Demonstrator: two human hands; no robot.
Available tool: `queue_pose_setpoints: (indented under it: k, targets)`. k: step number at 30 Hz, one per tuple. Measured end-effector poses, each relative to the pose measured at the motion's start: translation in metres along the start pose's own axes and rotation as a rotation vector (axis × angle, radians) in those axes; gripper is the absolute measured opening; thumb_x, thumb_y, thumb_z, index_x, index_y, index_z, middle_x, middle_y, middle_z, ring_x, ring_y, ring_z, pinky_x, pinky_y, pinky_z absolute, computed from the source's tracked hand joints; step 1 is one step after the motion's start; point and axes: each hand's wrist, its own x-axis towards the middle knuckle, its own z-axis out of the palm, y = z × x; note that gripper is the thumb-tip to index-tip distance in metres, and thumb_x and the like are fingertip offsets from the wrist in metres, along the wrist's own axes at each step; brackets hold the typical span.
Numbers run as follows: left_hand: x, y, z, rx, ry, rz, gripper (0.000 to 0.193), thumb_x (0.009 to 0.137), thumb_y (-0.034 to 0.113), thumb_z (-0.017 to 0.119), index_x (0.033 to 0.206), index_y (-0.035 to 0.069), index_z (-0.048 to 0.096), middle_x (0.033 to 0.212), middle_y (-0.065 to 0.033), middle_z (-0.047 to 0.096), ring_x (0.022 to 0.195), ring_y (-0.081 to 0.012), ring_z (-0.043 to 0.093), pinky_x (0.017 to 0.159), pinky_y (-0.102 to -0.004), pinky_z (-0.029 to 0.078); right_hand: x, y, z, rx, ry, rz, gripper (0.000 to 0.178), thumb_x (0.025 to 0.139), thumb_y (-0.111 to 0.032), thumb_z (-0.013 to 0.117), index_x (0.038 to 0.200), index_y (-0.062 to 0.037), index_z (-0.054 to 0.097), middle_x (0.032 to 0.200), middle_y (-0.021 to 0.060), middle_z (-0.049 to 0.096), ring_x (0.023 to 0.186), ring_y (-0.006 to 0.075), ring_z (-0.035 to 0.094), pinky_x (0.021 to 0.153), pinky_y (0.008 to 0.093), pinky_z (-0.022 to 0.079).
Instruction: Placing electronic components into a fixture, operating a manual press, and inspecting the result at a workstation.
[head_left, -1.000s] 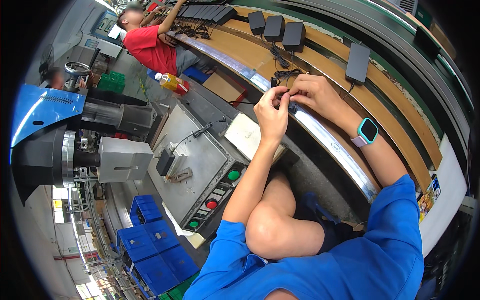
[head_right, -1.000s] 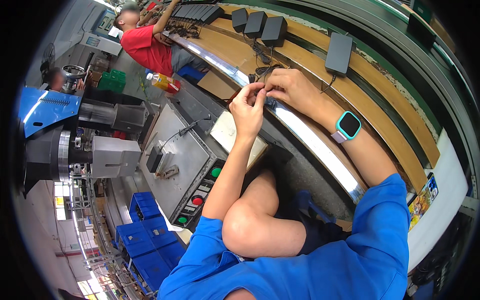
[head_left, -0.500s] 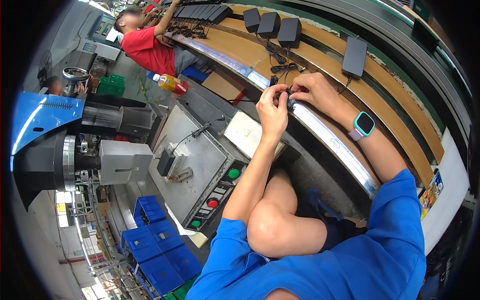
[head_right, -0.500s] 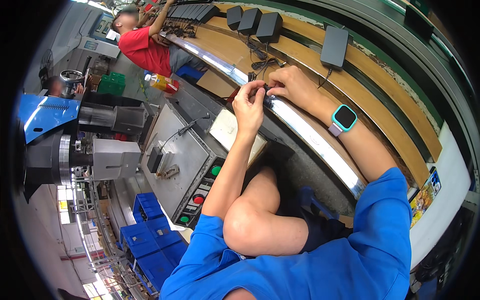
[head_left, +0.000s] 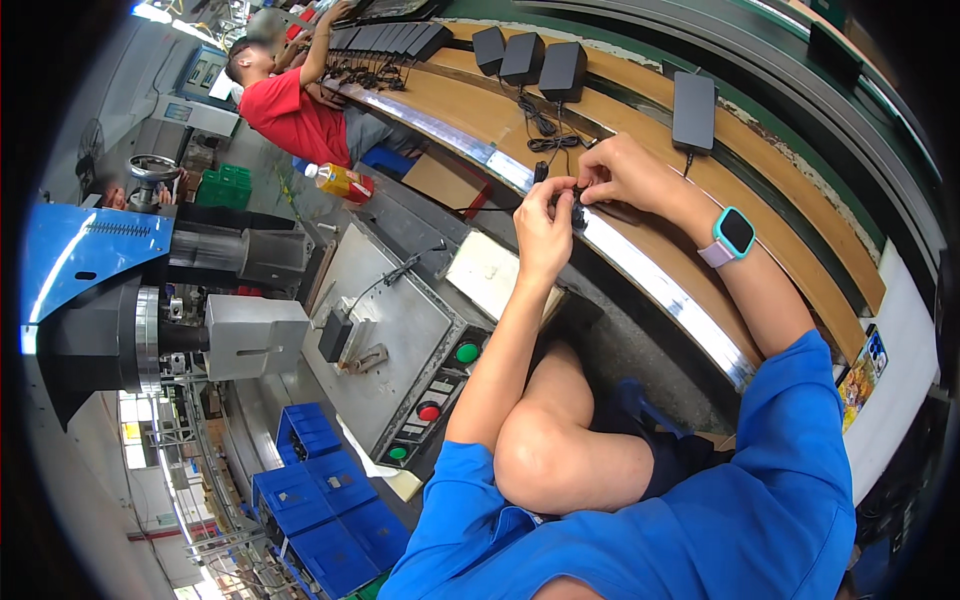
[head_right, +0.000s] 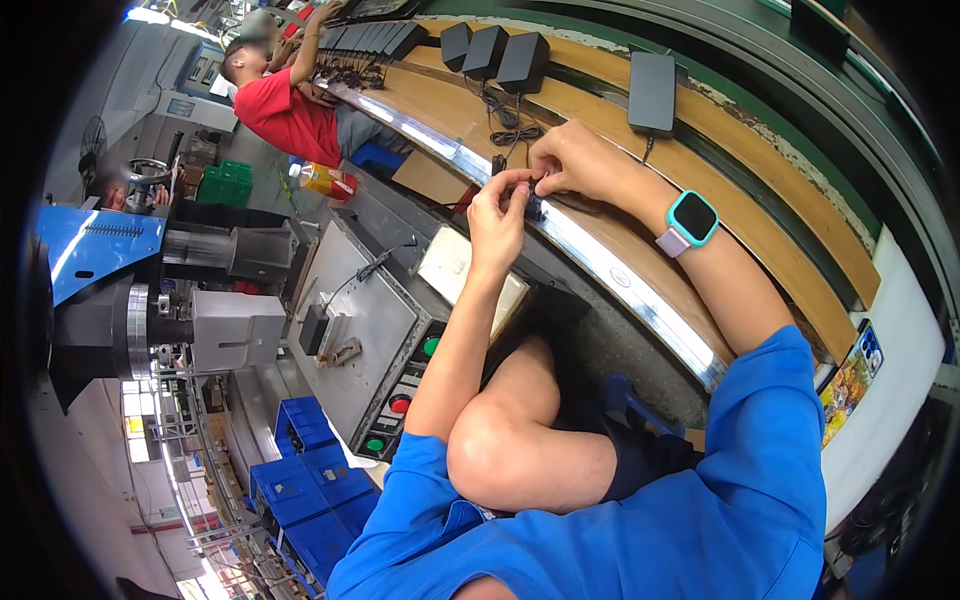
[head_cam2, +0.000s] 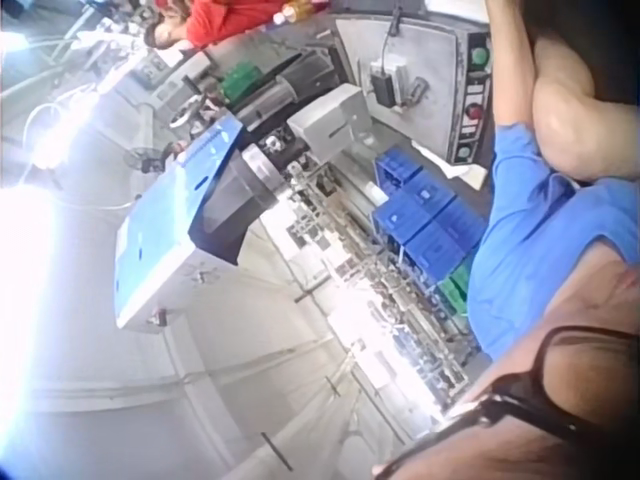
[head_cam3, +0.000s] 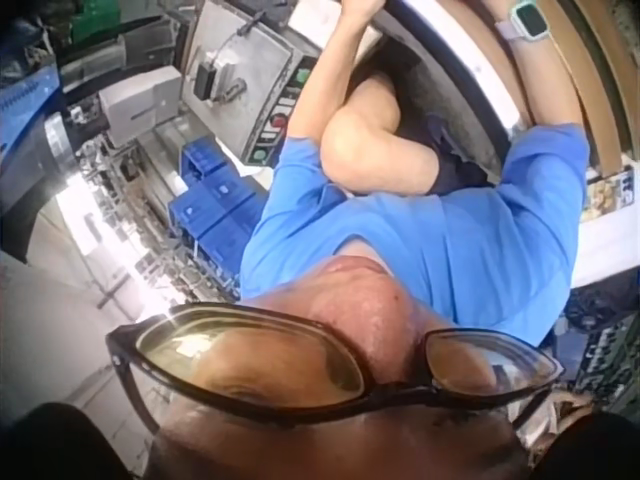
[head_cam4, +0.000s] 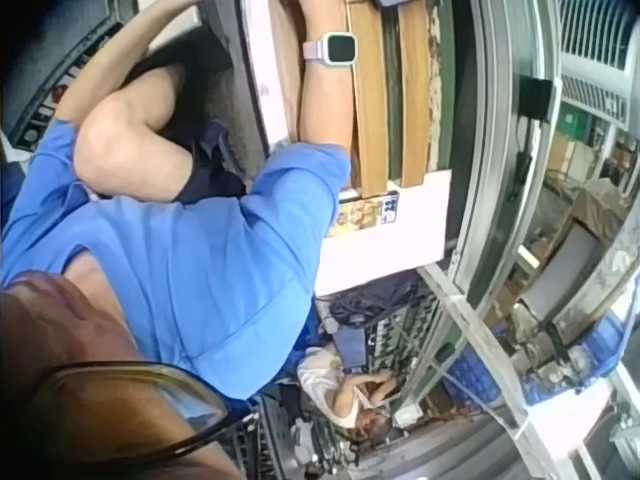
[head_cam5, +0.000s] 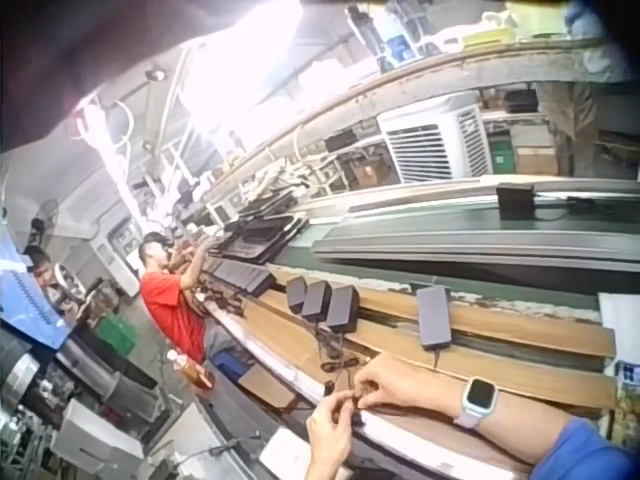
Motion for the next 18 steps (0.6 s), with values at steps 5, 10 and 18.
queue_pose_setpoints:
  k: [5, 10, 18]
  targets:
    - [0.000, 0.005, 0.002, -0.004, -0.038, -0.064, 0.017, 0.088, 0.004, 0.060, 0.102, -0.001, 0.068, 0.088, -0.0146, 0.066, 0.072, -0.0232, 0.064, 0.067, -0.0329, 0.049, 0.000, -0.002, 0.002, -0.156, 0.029, -0.027, 0.019, 0.071, -0.011, 0.080, 0.077, 0.0017, 0.068, 0.069, 0.0123, 0.067, 0.065, 0.0233, 0.065, 0.060, 0.0336, 0.050]
    - [-0.004, 0.004, 0.007, 0.057, 0.065, 0.029, 0.018, 0.088, 0.003, 0.060, 0.103, 0.001, 0.069, 0.090, -0.0133, 0.065, 0.077, -0.0234, 0.064, 0.069, -0.0322, 0.049, -0.002, -0.008, -0.003, 0.057, -0.022, 0.164, 0.020, 0.070, -0.011, 0.081, 0.076, 0.0015, 0.066, 0.067, 0.0134, 0.066, 0.064, 0.0267, 0.064, 0.059, 0.0353, 0.049]
    - [-0.005, 0.005, 0.006, 0.104, 0.059, 0.021, 0.019, 0.086, 0.003, 0.063, 0.103, 0.004, 0.071, 0.090, -0.0110, 0.064, 0.074, -0.0182, 0.061, 0.065, -0.0292, 0.048, -0.001, -0.006, -0.005, -0.052, -0.091, 0.054, 0.022, 0.072, -0.016, 0.080, 0.075, 0.0008, 0.065, 0.069, 0.0145, 0.065, 0.069, 0.0317, 0.063, 0.064, 0.0381, 0.050]
